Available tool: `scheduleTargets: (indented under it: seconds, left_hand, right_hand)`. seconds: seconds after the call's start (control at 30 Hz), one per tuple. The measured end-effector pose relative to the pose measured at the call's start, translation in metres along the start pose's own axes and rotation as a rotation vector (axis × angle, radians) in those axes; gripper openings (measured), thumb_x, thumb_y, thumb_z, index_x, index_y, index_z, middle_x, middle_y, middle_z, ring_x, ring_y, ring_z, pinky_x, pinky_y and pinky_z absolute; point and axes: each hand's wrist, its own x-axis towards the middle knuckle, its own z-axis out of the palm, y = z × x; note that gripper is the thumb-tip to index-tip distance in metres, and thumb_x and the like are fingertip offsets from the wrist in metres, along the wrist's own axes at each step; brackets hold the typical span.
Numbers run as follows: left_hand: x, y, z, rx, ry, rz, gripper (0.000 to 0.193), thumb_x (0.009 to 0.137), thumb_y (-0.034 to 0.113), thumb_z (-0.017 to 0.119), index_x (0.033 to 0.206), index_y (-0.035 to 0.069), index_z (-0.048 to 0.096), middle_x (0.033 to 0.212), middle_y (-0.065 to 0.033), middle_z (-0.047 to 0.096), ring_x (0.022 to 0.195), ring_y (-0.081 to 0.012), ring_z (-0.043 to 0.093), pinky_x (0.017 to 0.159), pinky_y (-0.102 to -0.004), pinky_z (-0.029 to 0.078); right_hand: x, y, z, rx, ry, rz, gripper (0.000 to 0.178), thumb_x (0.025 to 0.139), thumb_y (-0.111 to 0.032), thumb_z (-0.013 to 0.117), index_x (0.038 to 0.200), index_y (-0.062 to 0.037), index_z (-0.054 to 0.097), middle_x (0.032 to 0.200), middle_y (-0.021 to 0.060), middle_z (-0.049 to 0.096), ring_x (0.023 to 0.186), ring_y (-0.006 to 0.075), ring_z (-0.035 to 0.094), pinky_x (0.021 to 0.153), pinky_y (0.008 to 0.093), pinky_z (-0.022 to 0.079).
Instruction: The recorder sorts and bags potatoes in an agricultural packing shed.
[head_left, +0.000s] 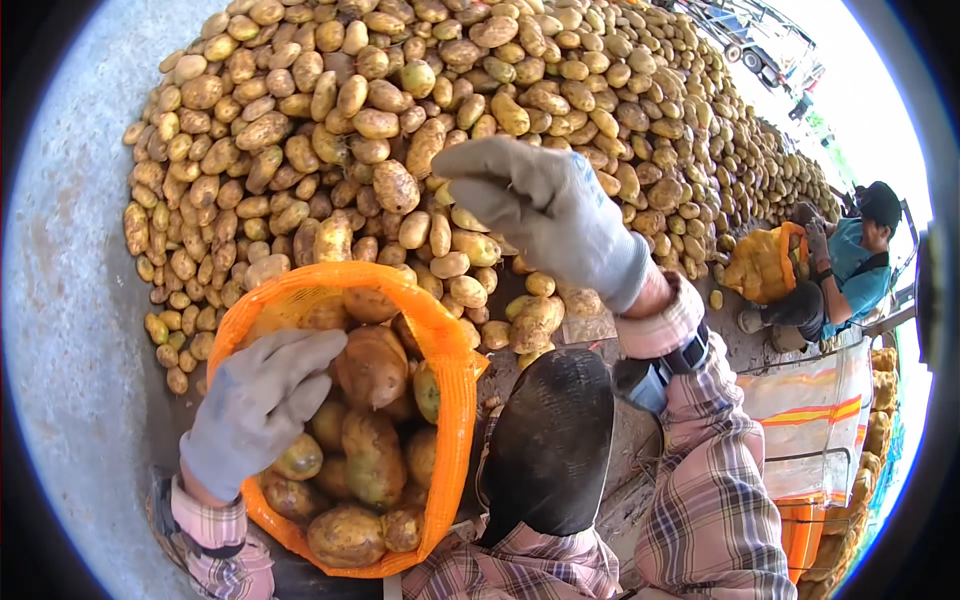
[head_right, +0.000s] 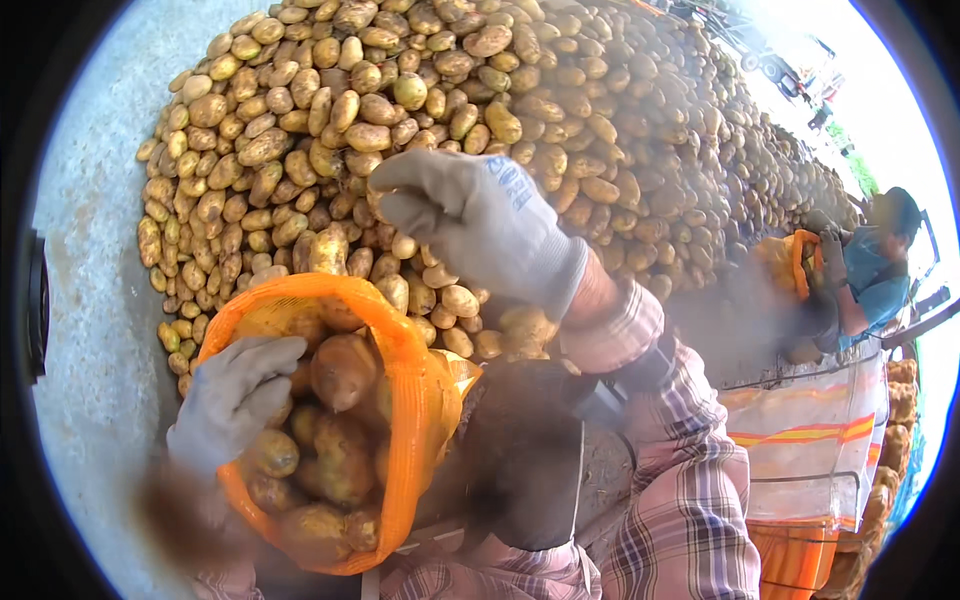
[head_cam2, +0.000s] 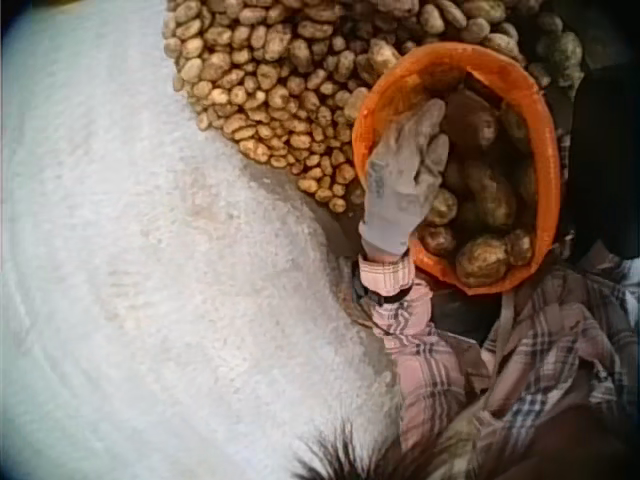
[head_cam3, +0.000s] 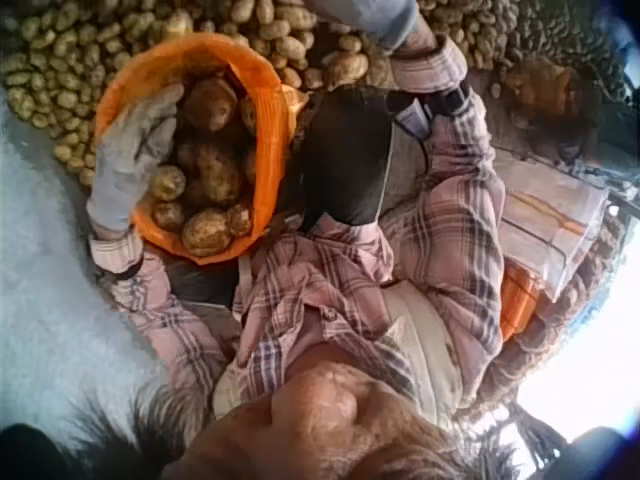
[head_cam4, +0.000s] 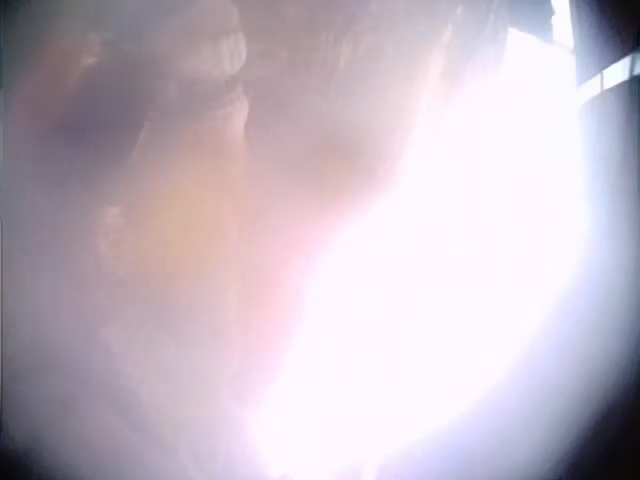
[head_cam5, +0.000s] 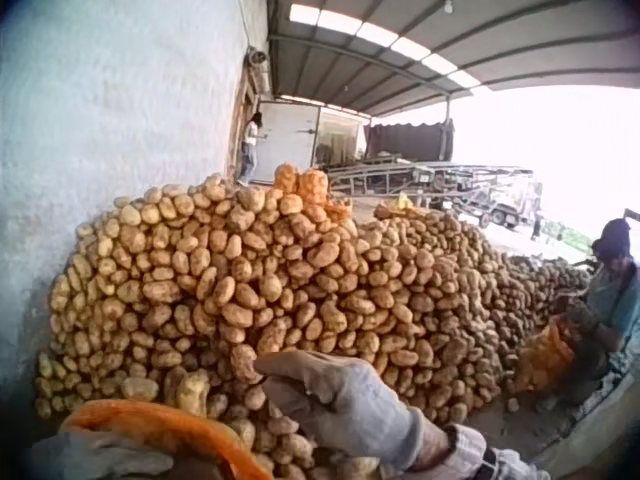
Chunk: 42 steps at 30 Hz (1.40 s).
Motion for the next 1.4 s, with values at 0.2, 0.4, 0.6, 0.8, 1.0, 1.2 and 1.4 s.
scheduleTargets:
  seconds: [0.2,0.4,0.6,0.8,1.0,1.2,1.4]
  left_hand:
    - [-0.048,-0.034,-0.040,-0.017,0.673,-0.188,0.027,0.101,0.008,0.049,0.120,-0.001,0.066,0.106,-0.0124,0.071,0.096,-0.0201,0.066,0.086,-0.0313,0.051]
    - [-0.031,-0.056,-0.035,-0.331,0.689,-0.556,0.050,0.103,0.032,0.057,0.137,-0.003,0.052,0.117,-0.0109,0.066,0.105,-0.0160,0.062,0.093,-0.0294,0.048]
    - [-0.063,-0.031,-0.035,-0.031,0.253,-0.829,0.078,0.082,0.034,0.084,0.140,-0.003,0.048,0.118,-0.0120,0.065,0.107,-0.0219,0.063,0.096,-0.0363,0.049]
    - [-0.057,-0.034,-0.006,-0.034,0.300,-0.646,0.057,0.082,0.030,0.082,0.124,0.000,0.057,0.105,-0.0190,0.066,0.098,-0.0308,0.066,0.086,-0.0400,0.051]
    - [-0.057,-0.044,-0.002,0.227,0.322,-0.527,0.041,0.085,0.033,0.076,0.112,0.005,0.065,0.094,-0.0204,0.067,0.089,-0.0408,0.064,0.075,-0.0460,0.050]
    - [-0.059,-0.029,-0.012,0.397,0.319,-0.429,0.036,0.086,0.032,0.073,0.110,0.005,0.066,0.097,-0.0206,0.067,0.091,-0.0406,0.064,0.077,-0.0478,0.049]
    - [-0.039,-0.037,-0.001,0.291,0.256,-0.528,0.027,0.084,0.022,0.074,0.103,0.005,0.067,0.091,-0.0163,0.068,0.086,-0.0354,0.066,0.077,-0.0421,0.052]
  right_hand:
    - [-0.039,0.195,0.062,-0.374,-0.360,0.545,0.035,0.088,-0.031,0.065,0.113,-0.0075,0.065,0.103,0.0183,0.070,0.099,0.0351,0.067,0.083,0.0467,0.052]
    - [-0.120,0.262,0.180,-0.707,-0.197,0.656,0.051,0.086,-0.032,0.066,0.126,-0.0045,0.053,0.113,0.0193,0.064,0.106,0.0376,0.065,0.084,0.0477,0.054]
    - [-0.088,0.196,0.155,0.527,0.313,0.923,0.042,0.084,-0.017,0.078,0.115,0.0034,0.059,0.099,0.0071,0.070,0.088,0.0181,0.067,0.079,0.0331,0.055]
    - [-0.008,0.018,0.022,0.370,0.046,0.168,0.058,0.068,0.001,0.082,0.122,-0.0037,0.062,0.106,0.0030,0.068,0.094,0.0139,0.065,0.080,0.0305,0.055]
    - [0.032,-0.064,0.101,-0.703,0.060,-0.983,0.048,0.072,-0.013,0.071,0.119,-0.0088,0.061,0.108,0.0054,0.062,0.087,0.0273,0.063,0.074,0.0382,0.056]
    - [0.031,-0.038,0.120,-0.316,-0.643,-0.686,0.039,0.081,-0.014,0.066,0.120,-0.0178,0.061,0.115,0.0087,0.059,0.098,0.0275,0.064,0.074,0.0445,0.056]
    - [0.046,-0.014,0.087,0.015,-0.666,-0.544,0.030,0.092,-0.004,0.061,0.121,-0.0088,0.061,0.106,0.0134,0.068,0.103,0.0282,0.067,0.086,0.0382,0.056]
